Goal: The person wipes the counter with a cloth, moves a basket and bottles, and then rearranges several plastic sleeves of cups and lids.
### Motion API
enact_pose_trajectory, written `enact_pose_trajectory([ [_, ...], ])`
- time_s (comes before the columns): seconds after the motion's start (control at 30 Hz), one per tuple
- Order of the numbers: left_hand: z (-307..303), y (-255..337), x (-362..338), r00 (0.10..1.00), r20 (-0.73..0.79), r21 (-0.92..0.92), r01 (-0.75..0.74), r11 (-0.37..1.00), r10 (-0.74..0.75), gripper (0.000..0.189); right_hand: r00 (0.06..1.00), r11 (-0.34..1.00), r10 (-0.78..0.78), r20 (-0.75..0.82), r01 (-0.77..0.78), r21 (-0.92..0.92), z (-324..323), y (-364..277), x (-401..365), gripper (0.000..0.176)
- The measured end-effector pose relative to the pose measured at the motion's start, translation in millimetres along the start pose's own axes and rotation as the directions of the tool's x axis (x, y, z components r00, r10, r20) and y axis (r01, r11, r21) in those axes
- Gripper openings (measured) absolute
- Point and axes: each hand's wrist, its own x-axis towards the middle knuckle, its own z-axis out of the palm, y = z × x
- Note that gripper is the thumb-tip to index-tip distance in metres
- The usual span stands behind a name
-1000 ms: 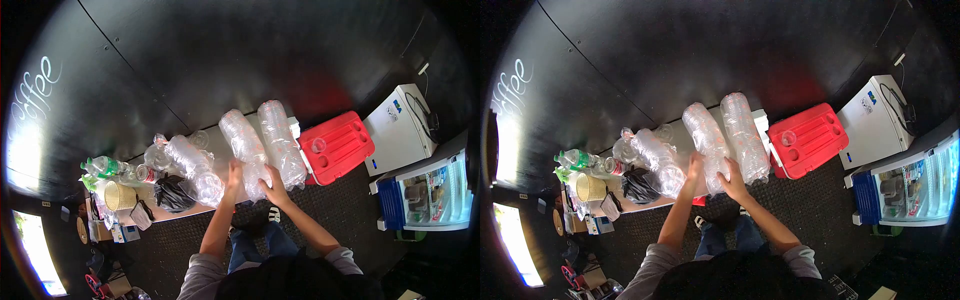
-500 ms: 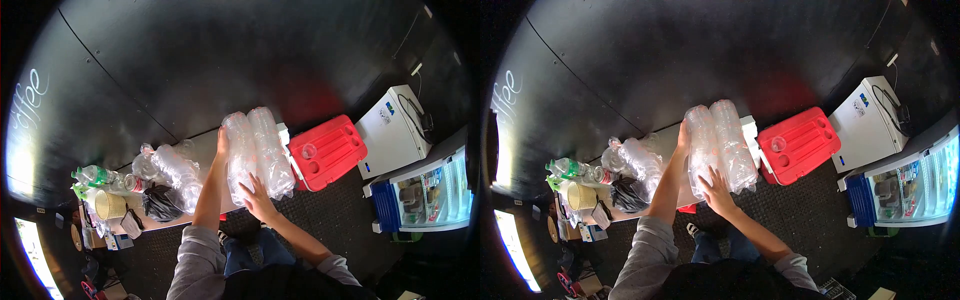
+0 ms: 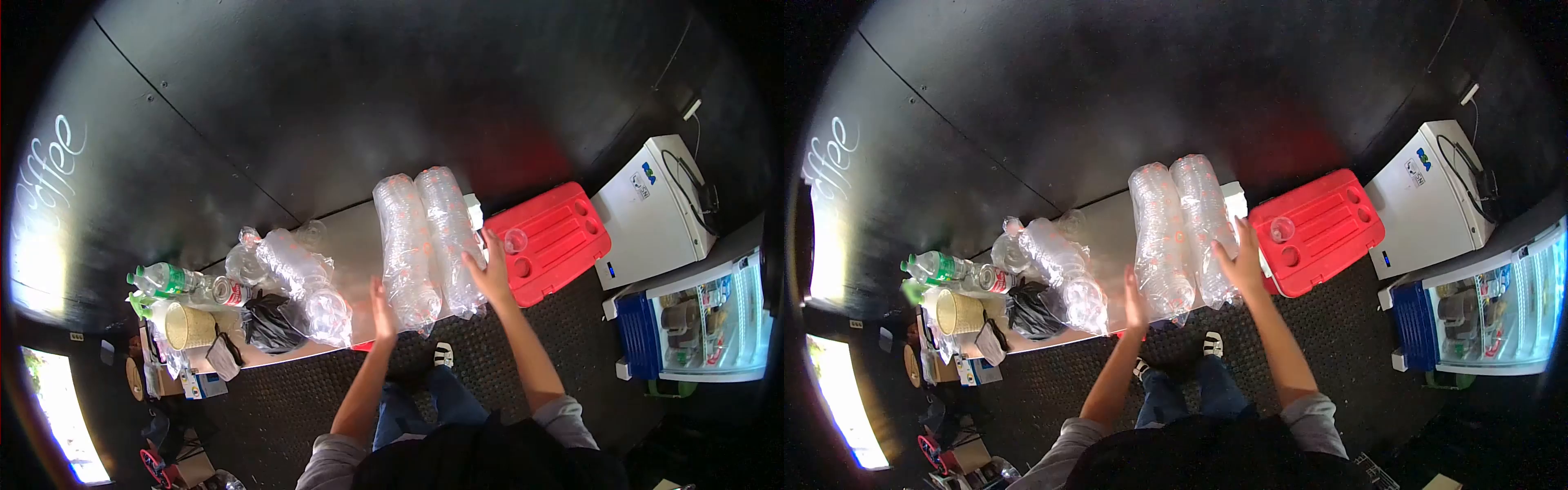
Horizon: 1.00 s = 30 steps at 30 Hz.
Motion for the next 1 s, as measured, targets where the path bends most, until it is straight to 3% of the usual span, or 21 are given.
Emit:
enact_pose_trajectory([
  [0.03, -12.5, -6.6, -2.1, 0.997, 0.069, -0.484, 0.069, 0.872, -0.041, 0.071, 0.991, 0.993, 0.11, 0.071, -0.113, 0.043, 4.6, 18.1, 4.6, 0.069],
  [0.07, -27.1, -15.6, -4.2, 0.988, 0.147, -0.839, 0.15, 0.523, -0.048, 0.069, 0.992, 0.993, 0.104, 0.074, -0.108, 0.045, 9.5, 21.2, 6.1, 0.069],
  [0.1, -43.0, -25.3, -7.5, 0.976, 0.216, -0.976, 0.216, 0.04, -0.016, 0.068, 0.978, 0.988, 0.081, 0.19, -0.103, 0.111, 12.3, 23.2, 6.7, 0.075],
  [0.13, -58.5, -34.4, -10.6, 0.965, 0.26, -0.855, 0.252, -0.453, 0.045, 0.067, 0.952, 0.979, 0.05, 0.303, -0.107, 0.174, 13.1, 24.3, 7.2, 0.082],
  [0.17, -70.3, -39.5, -13.3, 0.956, 0.27, -0.507, 0.245, -0.826, 0.118, 0.065, 0.95, 0.98, 0.047, 0.309, -0.104, 0.171, 12.0, 26.4, 7.5, 0.082],
  [0.2, -76.6, -45.7, -13.5, 0.952, 0.244, -0.023, 0.194, -0.981, 0.183, 0.064, 0.932, 0.981, 0.051, 0.36, -0.114, 0.157, 9.3, 28.7, 8.7, 0.083],
  [0.23, -75.8, -52.8, -13.0, 0.953, 0.22, 0.164, 0.175, -0.971, 0.209, 0.064, 0.912, 0.982, 0.056, 0.407, -0.124, 0.143, 7.3, 31.1, 9.8, 0.085],
  [0.37, -61.3, -72.0, -5.8, 0.966, 0.224, -0.047, 0.146, -0.988, 0.132, 0.064, 0.879, 0.99, 0.065, 0.473, -0.115, 0.077, -2.2, 18.5, 13.1, 0.085],
  [0.43, -57.0, -77.1, 4.8, 0.972, 0.212, -0.114, 0.126, -0.985, 0.099, 0.064, 0.93, 0.992, 0.061, 0.363, -0.096, 0.08, 1.6, 10.1, 13.7, 0.084],
  [0.5, -54.5, -77.7, 16.5, 0.978, 0.187, -0.161, 0.118, -0.98, 0.087, 0.064, 0.923, 0.992, 0.066, 0.379, -0.103, 0.079, 15.7, 20.8, 8.4, 0.084],
  [0.57, -50.8, -78.1, 25.7, 0.982, 0.166, -0.173, 0.121, -0.977, 0.092, 0.064, 0.948, 0.999, -0.013, 0.317, -0.005, 0.054, 22.7, 23.9, 3.3, 0.085],
  [0.73, -44.6, -91.8, 41.9, 0.963, 0.25, -0.085, 0.125, -0.989, 0.101, 0.069, 0.956, 0.998, 0.037, 0.292, -0.052, 0.044, 15.2, 22.0, 6.4, 0.084],
  [0.8, -43.9, -87.8, 51.9, 0.962, 0.271, -0.293, 0.064, -0.954, -0.019, 0.073, 0.949, 1.0, 0.018, 0.313, -0.023, 0.013, 15.6, 24.6, 7.5, 0.083],
  [0.9, -50.9, -95.5, 56.4, 0.972, 0.21, -0.249, 0.159, -0.955, 0.107, 0.075, 0.944, 1.0, 0.003, 0.331, 0.006, -0.028, 18.6, 25.4, 3.4, 0.083],
  [1.0, -48.1, -102.5, 55.1, 0.971, 0.225, -0.232, 0.138, -0.963, 0.084, 0.074, 0.946, 0.997, 0.003, 0.326, 0.021, -0.072, 17.3, 24.4, 5.4, 0.083],
])
